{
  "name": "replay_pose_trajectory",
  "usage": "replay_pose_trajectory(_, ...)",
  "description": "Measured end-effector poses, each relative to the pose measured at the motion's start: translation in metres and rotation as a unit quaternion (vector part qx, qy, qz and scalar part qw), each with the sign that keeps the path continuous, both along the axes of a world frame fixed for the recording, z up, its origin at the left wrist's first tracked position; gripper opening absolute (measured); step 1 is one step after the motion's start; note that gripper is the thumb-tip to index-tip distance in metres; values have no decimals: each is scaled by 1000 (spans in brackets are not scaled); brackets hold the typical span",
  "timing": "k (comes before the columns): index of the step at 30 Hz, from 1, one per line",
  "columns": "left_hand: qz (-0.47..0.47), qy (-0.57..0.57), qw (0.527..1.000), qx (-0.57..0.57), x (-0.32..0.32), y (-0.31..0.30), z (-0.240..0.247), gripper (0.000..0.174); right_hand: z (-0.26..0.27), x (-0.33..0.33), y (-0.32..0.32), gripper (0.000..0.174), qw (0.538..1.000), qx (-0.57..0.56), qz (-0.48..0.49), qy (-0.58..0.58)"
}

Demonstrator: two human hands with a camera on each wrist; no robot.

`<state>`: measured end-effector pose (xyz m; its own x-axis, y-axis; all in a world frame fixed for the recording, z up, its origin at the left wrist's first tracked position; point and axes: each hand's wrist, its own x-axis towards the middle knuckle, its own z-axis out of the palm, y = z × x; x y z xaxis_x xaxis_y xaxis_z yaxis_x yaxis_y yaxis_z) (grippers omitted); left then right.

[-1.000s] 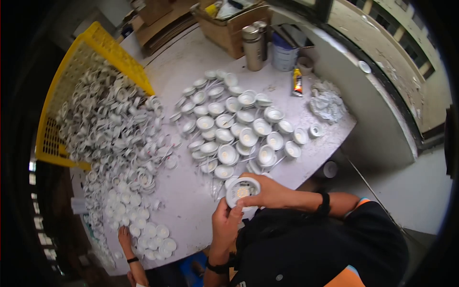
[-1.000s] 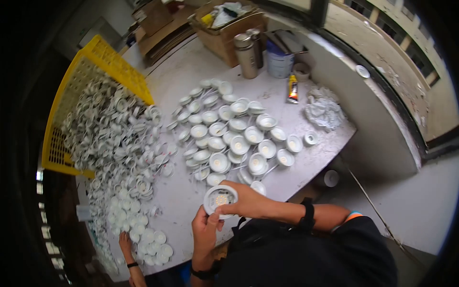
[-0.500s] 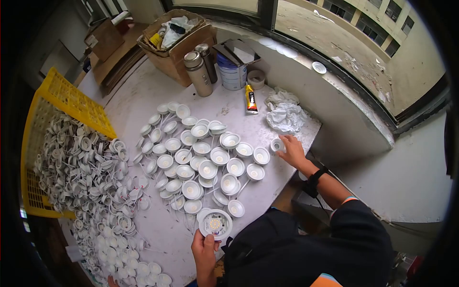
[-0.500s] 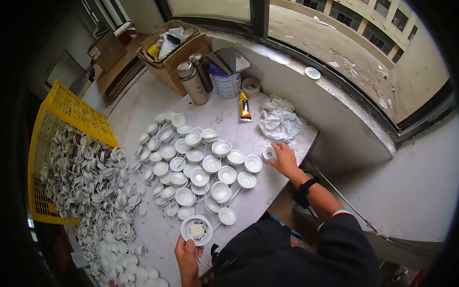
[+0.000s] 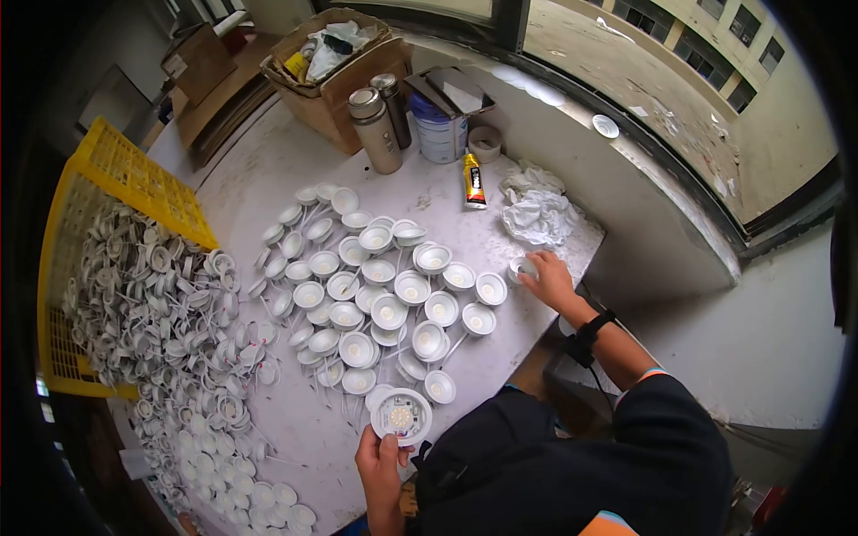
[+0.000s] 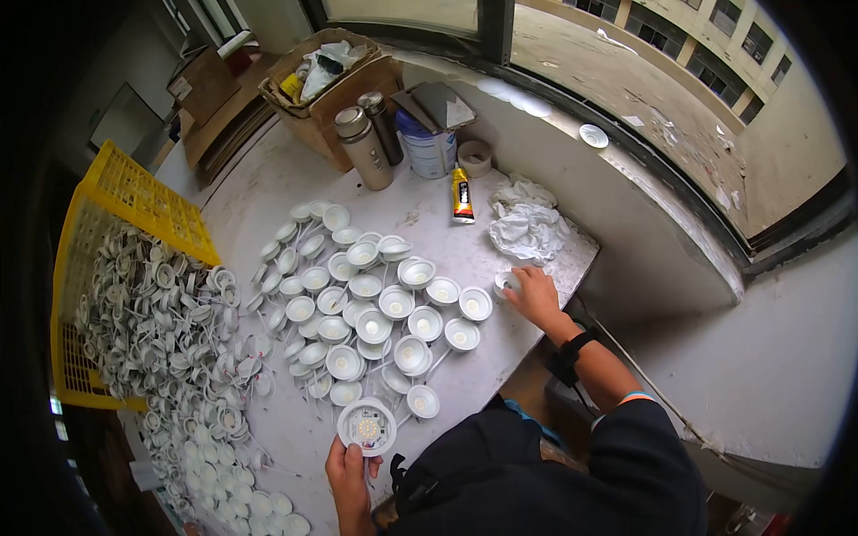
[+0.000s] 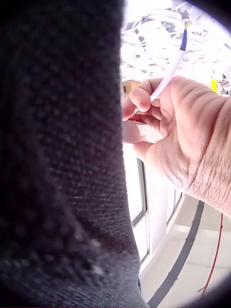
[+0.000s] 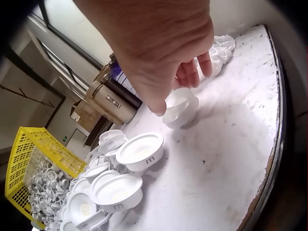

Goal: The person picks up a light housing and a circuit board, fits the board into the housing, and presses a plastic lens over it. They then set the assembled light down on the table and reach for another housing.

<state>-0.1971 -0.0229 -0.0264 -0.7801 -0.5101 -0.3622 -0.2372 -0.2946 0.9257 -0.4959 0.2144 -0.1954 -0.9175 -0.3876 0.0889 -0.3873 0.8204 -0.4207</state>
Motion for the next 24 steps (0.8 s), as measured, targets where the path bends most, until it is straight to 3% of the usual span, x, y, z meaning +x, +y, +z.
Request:
replay_pose_trajectory(1, 8, -2, 1000, 0, 0, 0, -1, 22, 5, 2, 1, 50, 1000, 0, 8, -2)
replay_pose_trajectory(3, -3, -5, 1000, 17, 1, -1, -3, 24, 24, 8, -11, 45, 990, -130, 0, -48)
replay_pose_trajectory(4, 23, -14, 1000, 11, 2, -2, -3, 24, 46, 17, -25, 43, 982, -181, 50, -31)
replay_pose_trajectory(6, -24, -13, 1000, -9, 1, -1, -5, 33, 108, 51, -56, 49, 954, -247, 157, -58)
replay_pose_trajectory(8, -24, -3, 1000, 0, 4, -3, -8, 33, 153, 85, -78, 55, 913, -256, 314, -40)
replay_pose_trajectory(11, -40, 37, 998, 20, 7, -2, -9, 35, 193, 121, -104, 60, 866, -214, 448, -55)
replay_pose_trajectory(15, -35, 66, 997, 33, 13, 0, -6, 40, 193, 144, -122, 66, 857, -143, 494, -33)
replay_pose_trajectory(19, -34, 73, 996, 47, 21, 0, -9, 41, 191, 153, -126, 67, 853, -153, 495, -54)
replay_pose_trajectory(22, -36, 68, 996, 52, 24, -1, -8, 42, 192, 155, -125, 68, 845, -176, 496, -93)
replay_pose_trajectory(24, -34, 75, 995, 49, 23, -2, -6, 41, 192, 157, -125, 60, 835, -271, 437, -197)
